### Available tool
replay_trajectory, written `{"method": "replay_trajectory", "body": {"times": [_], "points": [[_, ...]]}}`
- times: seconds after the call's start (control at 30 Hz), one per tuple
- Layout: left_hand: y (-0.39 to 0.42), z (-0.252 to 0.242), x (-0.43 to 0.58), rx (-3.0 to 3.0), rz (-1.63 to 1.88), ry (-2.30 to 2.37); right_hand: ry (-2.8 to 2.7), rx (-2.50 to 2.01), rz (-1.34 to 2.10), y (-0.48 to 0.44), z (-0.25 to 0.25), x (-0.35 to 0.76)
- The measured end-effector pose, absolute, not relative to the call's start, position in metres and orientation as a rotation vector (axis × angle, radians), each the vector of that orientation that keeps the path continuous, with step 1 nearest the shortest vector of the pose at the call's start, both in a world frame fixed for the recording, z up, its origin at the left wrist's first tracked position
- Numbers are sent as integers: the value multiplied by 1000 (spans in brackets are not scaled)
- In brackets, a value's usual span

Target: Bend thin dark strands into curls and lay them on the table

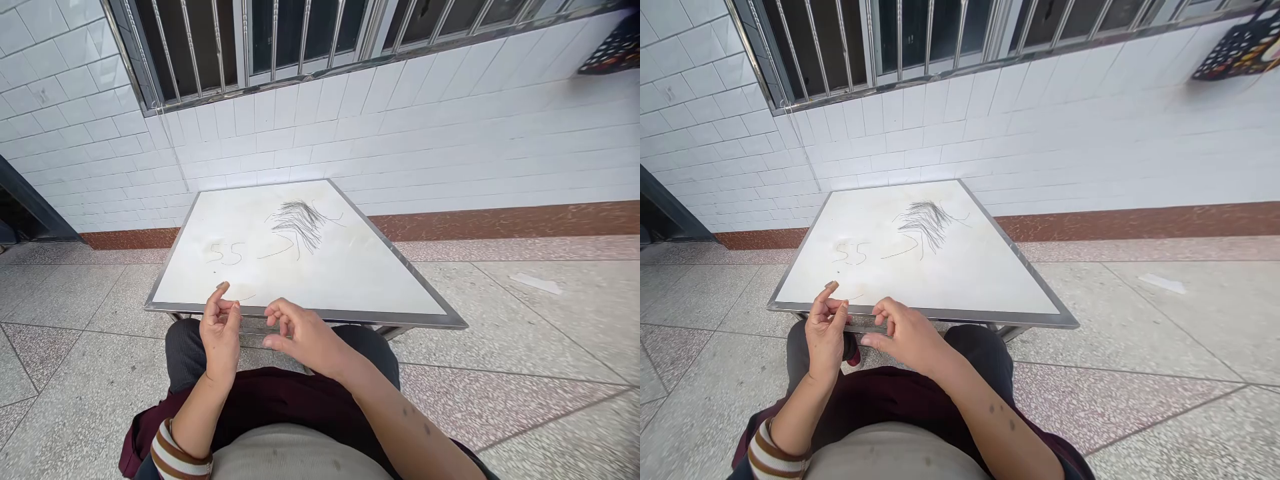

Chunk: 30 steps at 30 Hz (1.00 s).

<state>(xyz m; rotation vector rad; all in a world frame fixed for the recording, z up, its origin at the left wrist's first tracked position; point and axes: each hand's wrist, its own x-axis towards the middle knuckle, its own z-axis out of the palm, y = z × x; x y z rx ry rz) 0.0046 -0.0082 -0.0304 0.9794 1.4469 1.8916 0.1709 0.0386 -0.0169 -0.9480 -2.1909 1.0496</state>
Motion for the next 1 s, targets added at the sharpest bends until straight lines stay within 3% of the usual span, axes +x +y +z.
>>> {"method": "replay_trajectory", "body": {"times": [0.57, 0.77, 1.0], "points": [[-3, -37, -1, 799, 1888, 1148, -1500, -768, 1917, 41, -47, 158], [-5, -32, -2, 735, 1876, 1161, -1405, -683, 1992, 39, -47, 161], [-8, -31, 1, 752, 1776, 1103, -1423, -725, 1843, 41, -48, 160]]}}
